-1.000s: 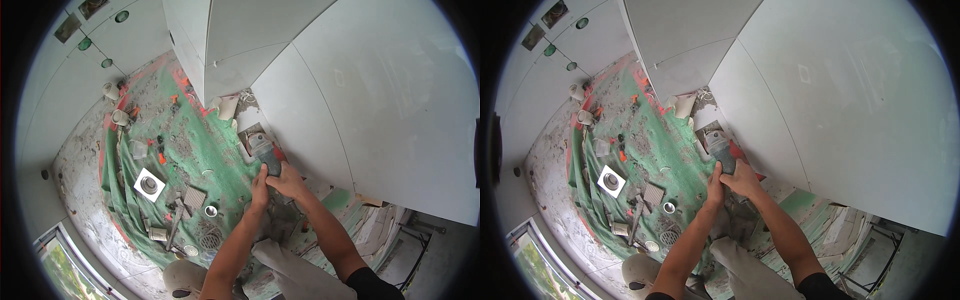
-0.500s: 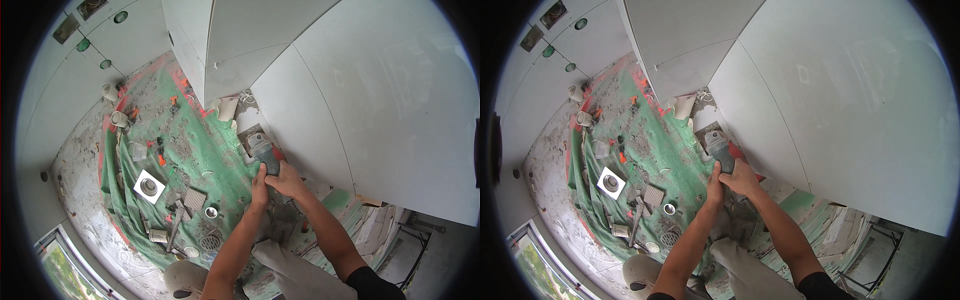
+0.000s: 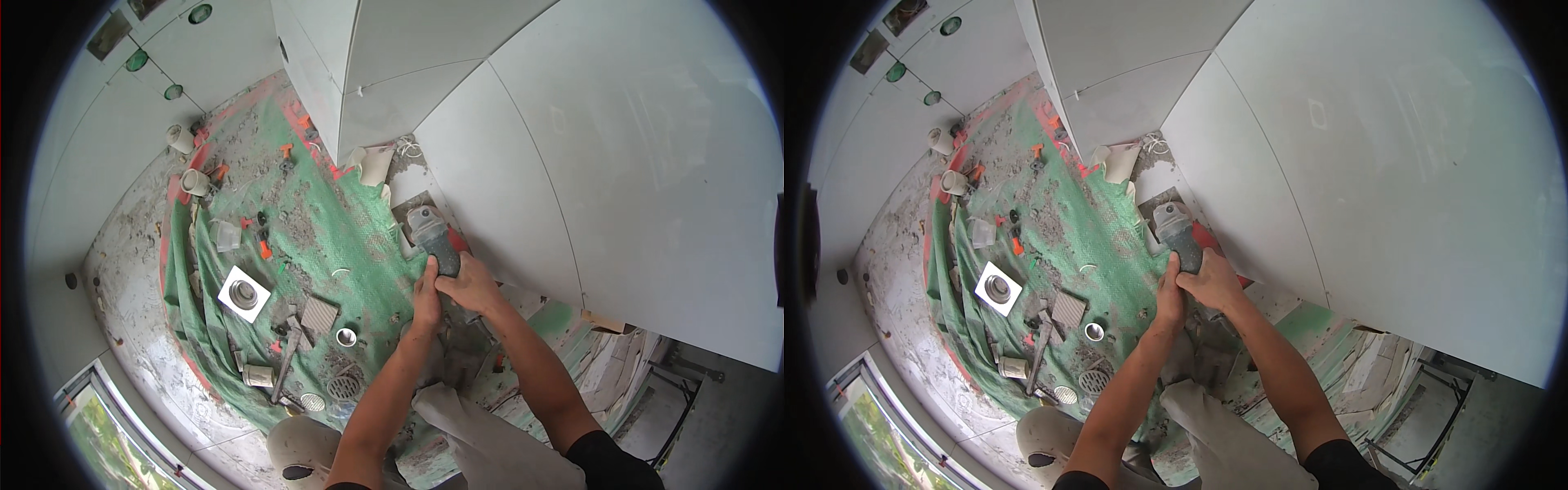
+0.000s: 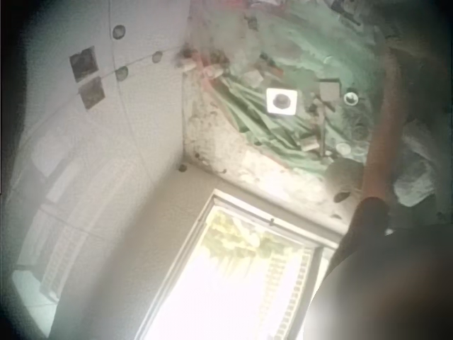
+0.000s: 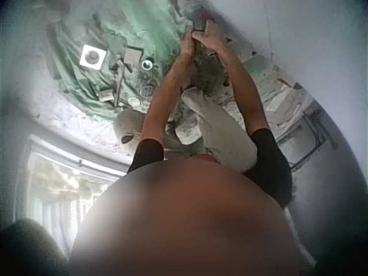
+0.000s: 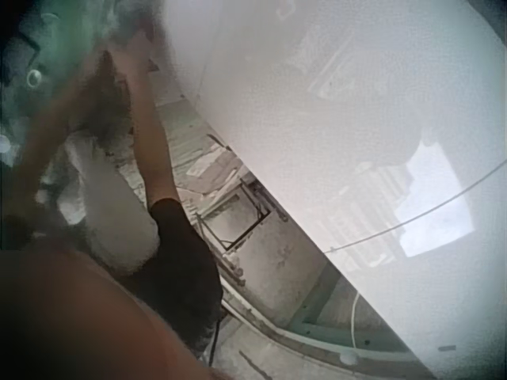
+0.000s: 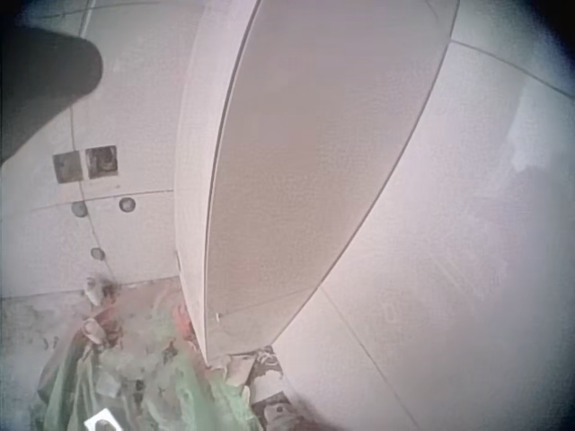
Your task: Installing floor tiles around a drain using mortar and an angle grinder.
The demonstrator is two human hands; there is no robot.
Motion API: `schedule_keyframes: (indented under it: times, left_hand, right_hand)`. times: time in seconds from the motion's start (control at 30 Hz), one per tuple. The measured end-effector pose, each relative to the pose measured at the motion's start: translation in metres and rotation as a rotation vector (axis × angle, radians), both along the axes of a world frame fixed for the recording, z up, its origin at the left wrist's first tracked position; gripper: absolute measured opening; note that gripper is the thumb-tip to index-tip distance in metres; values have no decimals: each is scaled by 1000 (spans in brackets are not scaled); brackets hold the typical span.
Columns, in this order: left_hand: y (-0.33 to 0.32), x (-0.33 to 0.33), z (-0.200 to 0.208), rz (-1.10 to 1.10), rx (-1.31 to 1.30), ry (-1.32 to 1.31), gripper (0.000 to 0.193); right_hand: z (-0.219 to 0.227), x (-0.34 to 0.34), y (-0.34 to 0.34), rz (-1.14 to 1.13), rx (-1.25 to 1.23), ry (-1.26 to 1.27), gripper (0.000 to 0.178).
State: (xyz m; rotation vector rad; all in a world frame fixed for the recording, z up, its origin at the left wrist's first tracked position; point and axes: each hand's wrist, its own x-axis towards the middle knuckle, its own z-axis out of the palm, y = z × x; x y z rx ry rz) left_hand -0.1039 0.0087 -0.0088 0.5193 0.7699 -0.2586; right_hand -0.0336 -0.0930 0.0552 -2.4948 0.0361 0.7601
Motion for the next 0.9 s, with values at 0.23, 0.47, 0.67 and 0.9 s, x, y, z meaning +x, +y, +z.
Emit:
schedule_keyframes:
  times: [0.23, 0.47, 0.67, 0.9]
  left_hand:
    - [0, -1, -5, -9, 0, -15, 68]
    - [-1, 2, -2, 37, 19, 0, 68]
    - [-6, -24, 6, -39, 25, -66, 65]
    - [-8, -52, 56, -146, 80, -211, 48]
  right_hand:
    - [12, 3, 8, -28, -15, 129, 70]
    - [10, 4, 9, -18, 9, 79, 68]
    - [14, -28, -8, 95, -15, -202, 60]
    - [82, -64, -5, -126, 134, -129, 63]
